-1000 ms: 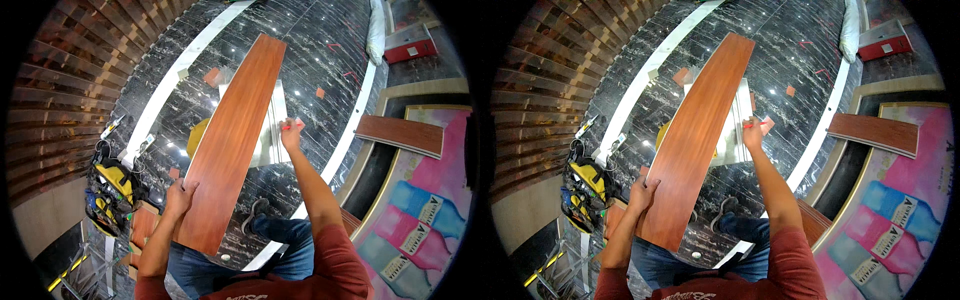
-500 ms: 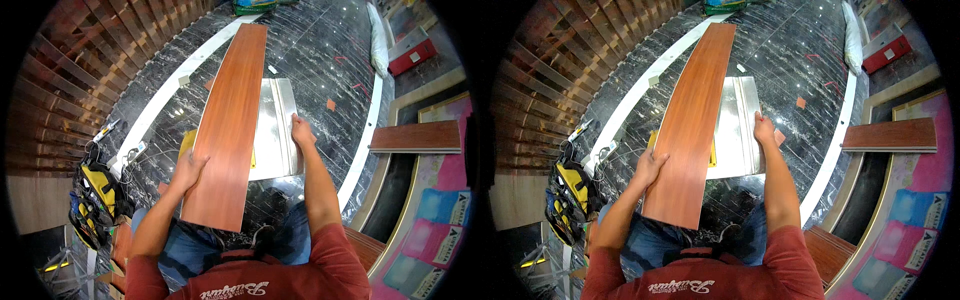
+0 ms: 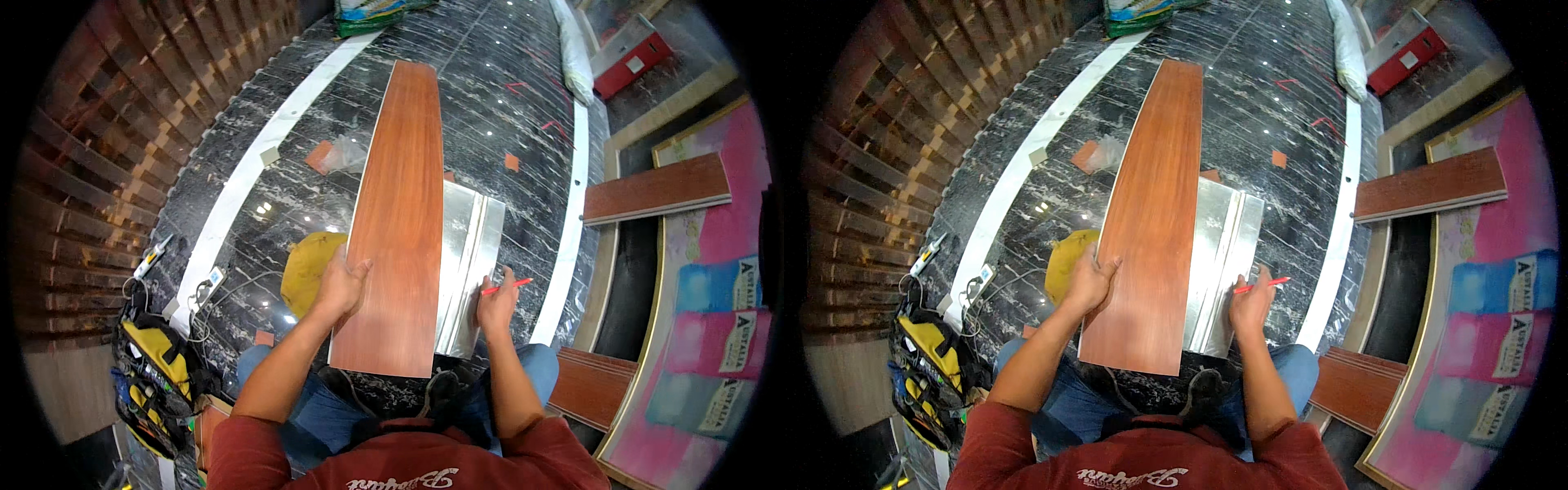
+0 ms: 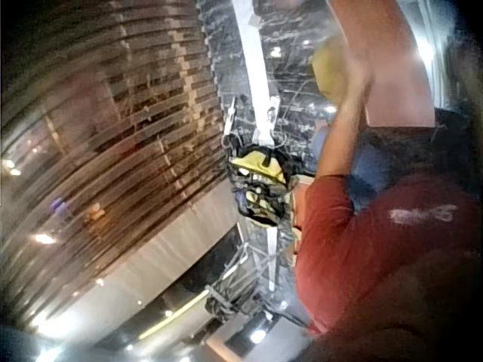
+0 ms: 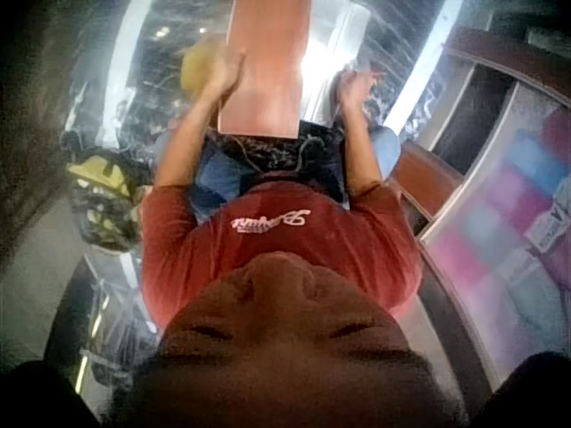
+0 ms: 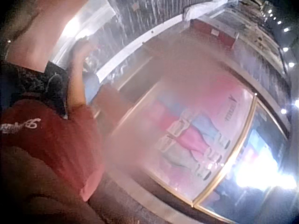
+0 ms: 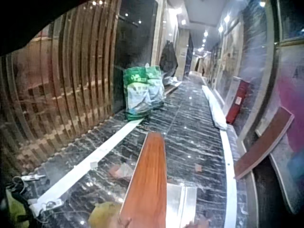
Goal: The person cuts a flooring plank using a table saw. They mark the plank with a pencil and then guide it through the saw blade to make a longitudinal cut.
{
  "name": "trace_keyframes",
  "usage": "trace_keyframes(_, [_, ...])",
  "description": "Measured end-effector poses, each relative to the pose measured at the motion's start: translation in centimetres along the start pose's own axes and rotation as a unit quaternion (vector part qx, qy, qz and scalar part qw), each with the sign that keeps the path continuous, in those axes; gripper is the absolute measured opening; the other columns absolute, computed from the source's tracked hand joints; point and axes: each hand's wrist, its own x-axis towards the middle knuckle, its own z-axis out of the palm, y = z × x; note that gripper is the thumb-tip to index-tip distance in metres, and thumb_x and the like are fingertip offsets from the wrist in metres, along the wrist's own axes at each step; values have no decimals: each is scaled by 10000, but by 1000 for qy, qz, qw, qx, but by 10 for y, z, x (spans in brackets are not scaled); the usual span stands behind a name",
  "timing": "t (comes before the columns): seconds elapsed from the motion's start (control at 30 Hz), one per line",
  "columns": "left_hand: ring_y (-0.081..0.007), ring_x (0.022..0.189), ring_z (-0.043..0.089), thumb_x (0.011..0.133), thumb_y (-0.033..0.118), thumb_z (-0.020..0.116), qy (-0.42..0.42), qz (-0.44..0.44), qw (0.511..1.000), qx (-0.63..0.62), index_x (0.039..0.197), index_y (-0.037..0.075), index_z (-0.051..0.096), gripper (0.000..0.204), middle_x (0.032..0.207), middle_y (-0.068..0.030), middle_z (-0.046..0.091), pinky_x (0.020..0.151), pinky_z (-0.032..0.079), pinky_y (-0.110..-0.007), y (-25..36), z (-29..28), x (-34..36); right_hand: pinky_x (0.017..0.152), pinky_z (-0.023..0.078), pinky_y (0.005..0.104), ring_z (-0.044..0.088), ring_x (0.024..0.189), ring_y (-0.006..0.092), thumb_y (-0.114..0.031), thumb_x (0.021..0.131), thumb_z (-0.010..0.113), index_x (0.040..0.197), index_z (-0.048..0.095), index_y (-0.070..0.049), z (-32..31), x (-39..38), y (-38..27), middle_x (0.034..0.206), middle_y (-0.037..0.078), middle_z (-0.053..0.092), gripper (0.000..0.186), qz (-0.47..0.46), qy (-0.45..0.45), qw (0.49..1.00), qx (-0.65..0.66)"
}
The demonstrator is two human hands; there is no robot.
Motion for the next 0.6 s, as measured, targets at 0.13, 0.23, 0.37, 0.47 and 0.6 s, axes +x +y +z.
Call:
trace_keyframes(0.13, [-401,1125,696,999,244,708,-18,56,998,-26,1426,-89,510,577,1203,-305,702,978,531,-438,-7,9,11,930,550,493,699,1091,451,-328,1049,645,1462,494,40,-57,-55,-99,1193,292,701,573,88,-237,964,80])
trace_keyframes(0.23, [-443,1150,681,1019,252,671,-47,16,996,78,1506,-87,454,631,1222,-326,688,1011,515,-460,18,21,24,978,535,461,705,1127,394,-300,1100,573,1511,421,25,6,-106,-77,1182,256,711,545,-16,-169,955,244])
trace_keyframes(0.37, [-462,1227,623,1039,280,633,-35,53,992,109,1562,-62,405,665,1320,-337,622,1055,482,-468,-3,16,42,957,542,440,708,1115,393,-231,1092,582,1465,460,45,16,-93,-101,1187,291,700,479,16,-168,951,259])
trace_keyframes(0.47, [-465,1323,532,1061,292,586,-100,91,985,110,1577,-35,397,639,1423,-337,524,1109,437,-461,-4,6,39,908,555,423,722,1069,378,-210,1083,597,1423,492,55,26,-68,-92,1140,295,709,444,28,-145,957,248])
trace_keyframes(0.6, [-473,1397,444,1074,277,530,-102,113,972,180,1588,-4,377,605,1524,-298,429,1170,351,-552,-4,10,29,837,570,430,746,969,383,-197,1068,618,1393,512,54,34,-36,-98,1040,281,736,423,38,-116,962,244])
